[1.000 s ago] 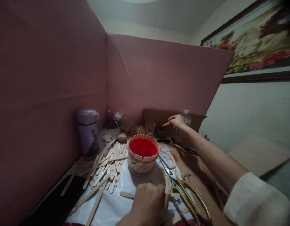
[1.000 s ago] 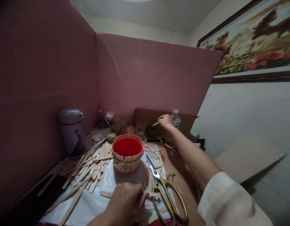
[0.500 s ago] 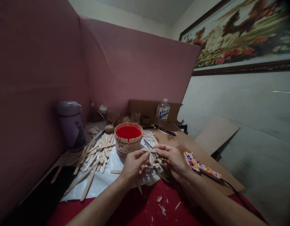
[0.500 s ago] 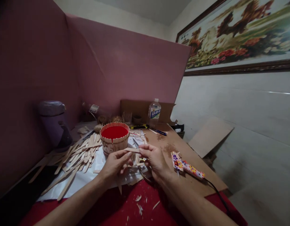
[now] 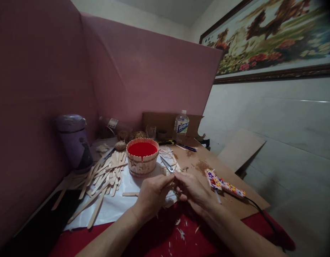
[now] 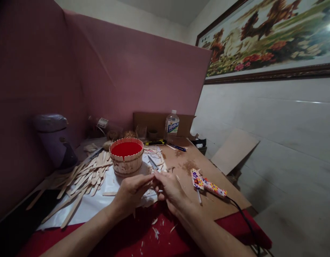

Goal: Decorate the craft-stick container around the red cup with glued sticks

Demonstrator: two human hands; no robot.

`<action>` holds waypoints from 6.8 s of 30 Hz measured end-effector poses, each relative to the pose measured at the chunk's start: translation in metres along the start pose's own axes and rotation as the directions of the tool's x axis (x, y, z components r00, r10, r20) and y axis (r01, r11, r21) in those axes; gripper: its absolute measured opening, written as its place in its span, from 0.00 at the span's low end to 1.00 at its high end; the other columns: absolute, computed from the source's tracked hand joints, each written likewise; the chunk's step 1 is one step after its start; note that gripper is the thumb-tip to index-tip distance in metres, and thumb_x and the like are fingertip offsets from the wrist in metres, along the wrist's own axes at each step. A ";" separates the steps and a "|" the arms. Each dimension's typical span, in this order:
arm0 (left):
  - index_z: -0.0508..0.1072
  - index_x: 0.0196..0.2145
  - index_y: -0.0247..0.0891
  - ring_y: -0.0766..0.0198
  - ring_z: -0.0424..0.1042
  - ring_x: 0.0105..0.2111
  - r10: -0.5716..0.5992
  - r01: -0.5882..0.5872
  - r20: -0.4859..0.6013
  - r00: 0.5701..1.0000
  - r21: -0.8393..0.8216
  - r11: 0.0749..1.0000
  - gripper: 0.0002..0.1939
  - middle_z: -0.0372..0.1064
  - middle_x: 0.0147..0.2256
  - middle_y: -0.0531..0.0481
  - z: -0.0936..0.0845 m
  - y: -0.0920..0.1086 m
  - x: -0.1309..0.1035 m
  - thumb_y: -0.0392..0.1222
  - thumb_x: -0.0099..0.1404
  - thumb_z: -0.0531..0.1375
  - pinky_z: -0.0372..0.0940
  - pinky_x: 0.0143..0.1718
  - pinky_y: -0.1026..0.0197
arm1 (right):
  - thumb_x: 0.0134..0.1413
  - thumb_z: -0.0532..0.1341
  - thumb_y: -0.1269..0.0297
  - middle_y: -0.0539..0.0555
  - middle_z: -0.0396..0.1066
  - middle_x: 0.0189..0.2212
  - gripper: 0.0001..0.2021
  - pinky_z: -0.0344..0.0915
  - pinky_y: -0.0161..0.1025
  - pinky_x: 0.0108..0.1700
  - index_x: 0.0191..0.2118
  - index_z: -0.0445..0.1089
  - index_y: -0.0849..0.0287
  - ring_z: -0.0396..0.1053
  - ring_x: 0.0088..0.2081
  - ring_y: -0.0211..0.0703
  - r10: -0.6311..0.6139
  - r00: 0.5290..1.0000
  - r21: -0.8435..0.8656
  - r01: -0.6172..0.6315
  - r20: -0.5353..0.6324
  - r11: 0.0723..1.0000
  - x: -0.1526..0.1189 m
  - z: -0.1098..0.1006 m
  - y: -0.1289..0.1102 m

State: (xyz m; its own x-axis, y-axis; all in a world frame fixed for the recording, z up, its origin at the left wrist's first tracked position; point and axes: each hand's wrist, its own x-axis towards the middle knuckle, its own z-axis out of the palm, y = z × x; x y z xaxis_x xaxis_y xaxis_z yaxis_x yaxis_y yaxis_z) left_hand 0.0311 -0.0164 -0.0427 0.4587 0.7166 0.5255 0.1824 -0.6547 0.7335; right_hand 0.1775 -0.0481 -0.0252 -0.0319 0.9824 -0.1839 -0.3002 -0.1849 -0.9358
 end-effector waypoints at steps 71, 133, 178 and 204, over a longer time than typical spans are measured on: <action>0.62 0.23 0.37 0.74 0.54 0.07 -0.544 0.412 0.040 0.838 -0.700 0.583 0.16 0.64 0.13 0.55 -0.016 0.016 0.011 0.51 0.54 0.62 0.43 0.07 0.72 | 0.36 0.62 0.32 0.48 0.63 0.23 0.39 0.51 0.28 0.18 0.48 0.63 0.57 0.52 0.18 0.29 -0.157 0.968 -0.328 0.215 0.195 0.920 -0.041 -0.023 0.027; 0.63 0.25 0.35 0.75 0.56 0.09 -0.357 0.412 0.232 0.905 -0.691 0.595 0.15 0.69 0.17 0.51 -0.026 0.030 0.008 0.48 0.63 0.58 0.47 0.11 0.72 | 0.36 0.61 0.30 0.42 0.47 0.21 0.38 0.41 0.32 0.22 0.44 0.62 0.59 0.44 0.22 0.30 -0.248 0.955 -0.396 0.293 0.162 0.870 -0.058 -0.001 0.022; 0.67 0.23 0.34 0.70 0.63 0.10 -0.410 0.428 0.188 0.892 -0.643 0.636 0.17 0.71 0.18 0.50 -0.027 0.028 0.007 0.50 0.56 0.64 0.52 0.08 0.71 | 0.41 0.52 0.27 0.45 0.54 0.23 0.39 0.47 0.30 0.20 0.47 0.60 0.58 0.49 0.22 0.32 -0.270 0.933 -0.461 0.353 0.237 0.814 -0.058 -0.007 0.026; 0.66 0.23 0.34 0.76 0.57 0.07 -0.470 0.464 0.111 0.876 -0.464 0.755 0.18 0.67 0.15 0.55 -0.033 0.045 0.009 0.53 0.56 0.62 0.48 0.06 0.75 | 0.42 0.54 0.29 0.44 0.51 0.21 0.35 0.45 0.32 0.22 0.40 0.62 0.60 0.47 0.22 0.33 -0.169 0.960 -0.455 0.255 0.221 0.853 -0.064 0.012 0.001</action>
State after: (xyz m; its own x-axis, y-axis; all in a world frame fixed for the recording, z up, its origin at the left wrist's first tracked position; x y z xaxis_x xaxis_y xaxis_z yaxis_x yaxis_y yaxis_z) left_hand 0.0154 -0.0316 0.0097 0.4120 0.9087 0.0675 -0.0530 -0.0500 0.9973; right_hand 0.1682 -0.1106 -0.0105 -0.1904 0.9805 0.0483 0.1697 0.0814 -0.9821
